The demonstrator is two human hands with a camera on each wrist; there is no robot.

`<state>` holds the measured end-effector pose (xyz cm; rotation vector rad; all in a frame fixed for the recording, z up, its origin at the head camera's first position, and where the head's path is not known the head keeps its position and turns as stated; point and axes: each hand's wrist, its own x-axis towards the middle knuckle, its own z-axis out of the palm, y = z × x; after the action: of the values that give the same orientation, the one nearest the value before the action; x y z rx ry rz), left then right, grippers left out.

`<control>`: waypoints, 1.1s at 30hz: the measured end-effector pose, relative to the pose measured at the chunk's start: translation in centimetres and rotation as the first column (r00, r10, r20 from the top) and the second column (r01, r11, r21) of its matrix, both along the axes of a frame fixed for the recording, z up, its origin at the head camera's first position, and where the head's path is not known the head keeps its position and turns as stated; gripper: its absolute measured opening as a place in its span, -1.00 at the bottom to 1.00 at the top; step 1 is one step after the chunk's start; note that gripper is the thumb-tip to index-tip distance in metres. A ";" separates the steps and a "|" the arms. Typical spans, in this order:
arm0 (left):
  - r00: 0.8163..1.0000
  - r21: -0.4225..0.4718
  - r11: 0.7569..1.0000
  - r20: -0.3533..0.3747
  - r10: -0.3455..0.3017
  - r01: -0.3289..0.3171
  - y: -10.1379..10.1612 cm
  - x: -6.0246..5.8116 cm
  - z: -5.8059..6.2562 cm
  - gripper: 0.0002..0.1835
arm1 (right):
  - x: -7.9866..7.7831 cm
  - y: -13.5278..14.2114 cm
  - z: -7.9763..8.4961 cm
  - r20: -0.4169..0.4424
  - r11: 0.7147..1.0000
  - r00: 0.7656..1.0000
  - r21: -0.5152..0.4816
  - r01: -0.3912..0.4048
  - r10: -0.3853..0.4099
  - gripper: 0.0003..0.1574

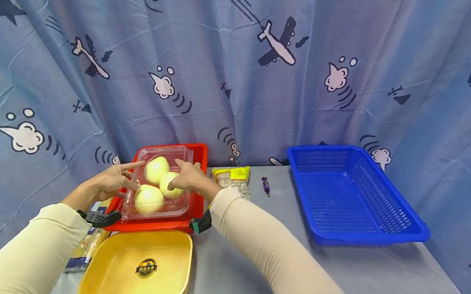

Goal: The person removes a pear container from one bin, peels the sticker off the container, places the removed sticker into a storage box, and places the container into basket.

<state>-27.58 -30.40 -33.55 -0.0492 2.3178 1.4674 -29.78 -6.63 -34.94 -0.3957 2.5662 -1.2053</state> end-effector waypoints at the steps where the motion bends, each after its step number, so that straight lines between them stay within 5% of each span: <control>1: 1.000 0.000 1.000 0.002 0.007 -0.007 0.0 -0.1 -0.3 -0.08 | -0.1 -0.1 -0.3 -0.004 1.000 1.000 0.010 0.001 -0.001 0.13; 21: 0.998 -0.048 0.997 -0.015 0.057 -0.058 0.1 -1.0 -4.2 -0.09 | -0.2 -2.1 -3.8 -0.039 0.991 0.999 0.129 0.030 -0.026 0.20; 33: 0.998 -0.124 0.991 -0.006 0.060 -0.060 0.5 -1.4 -5.3 -0.14 | -0.1 -2.7 -4.9 -0.042 0.979 0.999 0.204 0.031 -0.023 0.15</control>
<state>-28.94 -29.93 -38.84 -0.1523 2.4267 1.3501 -29.92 -9.28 -39.82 -0.3431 2.7038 -0.9377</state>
